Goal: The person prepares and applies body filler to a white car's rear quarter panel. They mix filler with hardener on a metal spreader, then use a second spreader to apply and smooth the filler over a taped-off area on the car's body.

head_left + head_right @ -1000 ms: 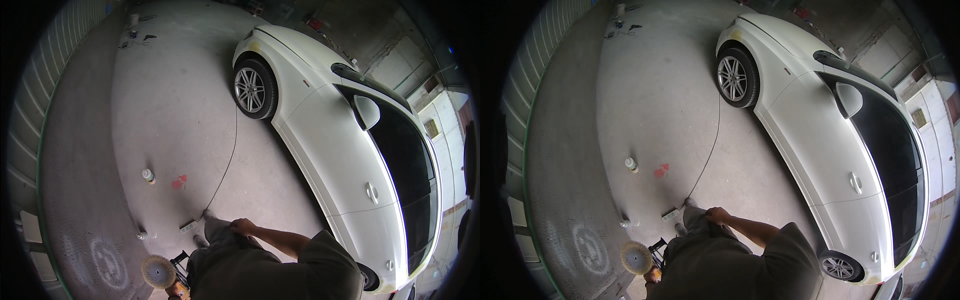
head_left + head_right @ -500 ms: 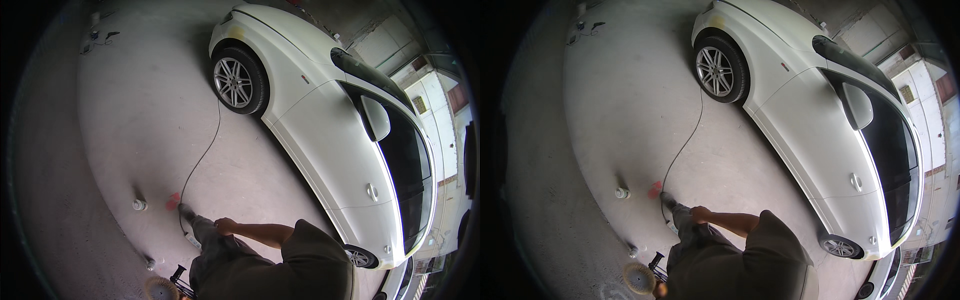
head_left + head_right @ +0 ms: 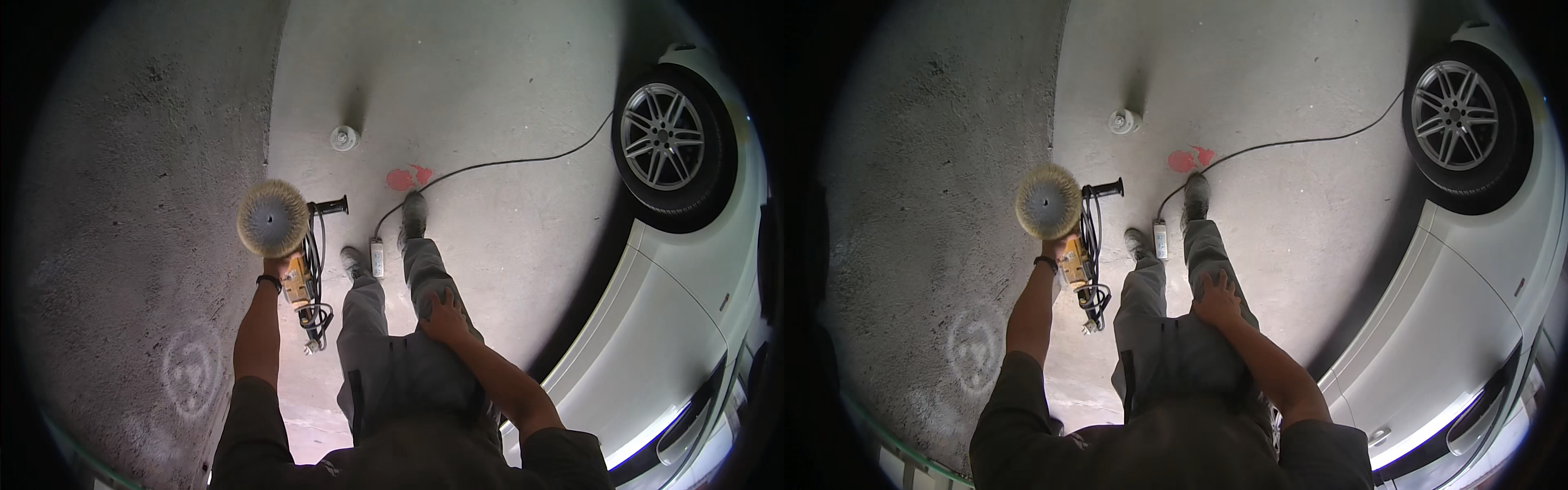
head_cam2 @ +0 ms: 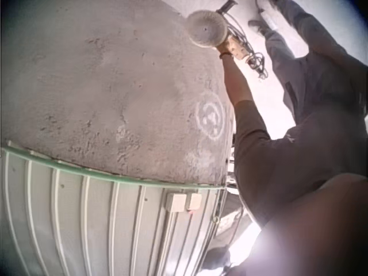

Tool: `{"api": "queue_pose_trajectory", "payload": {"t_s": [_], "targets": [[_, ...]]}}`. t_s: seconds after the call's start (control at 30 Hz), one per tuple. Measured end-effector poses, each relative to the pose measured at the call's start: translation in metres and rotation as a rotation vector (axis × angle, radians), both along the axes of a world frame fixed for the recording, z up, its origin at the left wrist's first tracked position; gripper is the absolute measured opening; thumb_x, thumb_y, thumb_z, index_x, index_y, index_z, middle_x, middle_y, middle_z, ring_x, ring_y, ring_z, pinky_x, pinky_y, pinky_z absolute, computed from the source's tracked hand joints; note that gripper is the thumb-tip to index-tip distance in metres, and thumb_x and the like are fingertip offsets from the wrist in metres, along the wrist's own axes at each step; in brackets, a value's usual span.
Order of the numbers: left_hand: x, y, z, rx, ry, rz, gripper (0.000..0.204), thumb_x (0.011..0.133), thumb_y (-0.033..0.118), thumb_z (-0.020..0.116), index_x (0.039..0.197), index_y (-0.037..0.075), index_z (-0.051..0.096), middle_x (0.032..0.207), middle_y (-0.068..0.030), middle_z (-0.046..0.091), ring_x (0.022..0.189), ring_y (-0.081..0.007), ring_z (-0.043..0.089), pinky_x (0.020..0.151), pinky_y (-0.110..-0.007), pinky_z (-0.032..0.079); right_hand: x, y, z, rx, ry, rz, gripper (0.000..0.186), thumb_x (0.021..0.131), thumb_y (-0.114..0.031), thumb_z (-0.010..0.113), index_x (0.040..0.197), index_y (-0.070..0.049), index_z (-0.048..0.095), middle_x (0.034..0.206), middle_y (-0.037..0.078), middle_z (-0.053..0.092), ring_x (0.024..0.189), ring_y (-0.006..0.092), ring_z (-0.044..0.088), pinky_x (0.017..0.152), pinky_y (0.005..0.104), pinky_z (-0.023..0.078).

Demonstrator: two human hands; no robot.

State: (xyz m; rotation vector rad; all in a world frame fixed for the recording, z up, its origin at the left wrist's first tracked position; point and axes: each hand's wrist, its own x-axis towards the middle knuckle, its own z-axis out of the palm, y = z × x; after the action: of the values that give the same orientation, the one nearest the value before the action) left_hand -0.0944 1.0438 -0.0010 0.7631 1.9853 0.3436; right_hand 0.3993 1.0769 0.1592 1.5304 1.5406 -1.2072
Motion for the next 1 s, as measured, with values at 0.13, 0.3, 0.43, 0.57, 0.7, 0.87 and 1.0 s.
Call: {"api": "queue_pose_trajectory", "payload": {"t_s": [0.13, 0.3, 0.43, 0.57, 0.7, 0.87, 1.0], "targets": [[-0.030, 0.075, -0.122, 0.081, 0.068, -0.175, 0.072, 0.077, 0.032, 0.094, 0.138, 0.009, 0.065, 0.137, -0.0092, 0.068, 0.127, -0.0269, 0.060, 0.113, -0.041, 0.043, -0.017, 0.018, -0.002, 0.142, 0.020, 0.132, 0.082, 0.083, -0.036, 0.080, 0.154, -0.020, 0.042, 0.166, 0.027, 0.021, 0.145, 0.0600, 0.031, 0.106, 0.0689, 0.044], [-0.062, 0.103, -0.273, 0.045, 0.421, -0.370, 0.077, 0.081, 0.048, 0.087, 0.144, 0.011, 0.061, 0.139, -0.0117, 0.067, 0.130, -0.0303, 0.061, 0.113, -0.045, 0.044, -0.017, 0.038, 0.000, 0.189, 0.085, 0.120, 0.080, 0.076, -0.024, 0.082, 0.148, -0.019, 0.050, 0.159, 0.029, 0.027, 0.139, 0.0573, 0.035, 0.108, 0.0654, 0.044], [-0.068, 0.083, -0.324, -0.136, 0.457, -0.343, 0.077, 0.082, 0.049, 0.086, 0.144, 0.010, 0.062, 0.136, -0.0126, 0.069, 0.127, -0.0310, 0.064, 0.110, -0.044, 0.047, -0.015, 0.048, -0.001, 0.227, 0.122, 0.101, 0.071, 0.078, -0.025, 0.082, 0.143, -0.016, 0.055, 0.160, 0.026, 0.027, 0.137, 0.0582, 0.035, 0.103, 0.0681, 0.046], [-0.041, 0.013, -0.261, -0.083, 0.096, -0.121, 0.060, 0.082, 0.030, 0.089, 0.134, 0.010, 0.069, 0.128, -0.0126, 0.074, 0.116, -0.0255, 0.071, 0.102, -0.037, 0.054, -0.018, 0.054, 0.001, 0.256, 0.161, 0.056, 0.070, 0.075, -0.020, 0.080, 0.141, -0.013, 0.056, 0.155, 0.031, 0.031, 0.136, 0.0558, 0.038, 0.108, 0.0633, 0.045], [0.019, -0.078, -0.122, -0.389, 0.042, -0.208, 0.048, 0.087, 0.020, 0.083, 0.132, 0.010, 0.070, 0.125, -0.0098, 0.076, 0.108, -0.0226, 0.074, 0.098, -0.037, 0.057, -0.024, 0.052, 0.001, 0.199, 0.151, -0.002, 0.069, 0.080, -0.022, 0.078, 0.144, -0.010, 0.054, 0.160, 0.032, 0.029, 0.140, 0.0566, 0.037, 0.111, 0.0623, 0.045], [0.091, -0.125, 0.044, -0.303, -0.277, -0.379, 0.032, 0.094, 0.020, 0.073, 0.121, 0.004, 0.072, 0.115, -0.0091, 0.079, 0.106, -0.0214, 0.075, 0.095, -0.031, 0.058, -0.035, 0.042, -0.007, 0.127, 0.125, -0.076, 0.068, 0.083, -0.033, 0.076, 0.143, -0.012, 0.052, 0.162, 0.031, 0.026, 0.140, 0.0617, 0.036, 0.104, 0.0676, 0.046], [0.099, -0.089, 0.110, -0.249, -0.004, -0.290, 0.041, 0.099, 0.034, 0.060, 0.125, 0.006, 0.074, 0.121, -0.0179, 0.075, 0.113, -0.0329, 0.072, 0.101, -0.041, 0.055, -0.035, 0.026, -0.018, 0.177, 0.198, -0.247, 0.068, 0.086, -0.039, 0.072, 0.146, -0.013, 0.053, 0.158, 0.032, 0.038, 0.140, 0.0573, 0.042, 0.109, 0.0614, 0.046]]}}
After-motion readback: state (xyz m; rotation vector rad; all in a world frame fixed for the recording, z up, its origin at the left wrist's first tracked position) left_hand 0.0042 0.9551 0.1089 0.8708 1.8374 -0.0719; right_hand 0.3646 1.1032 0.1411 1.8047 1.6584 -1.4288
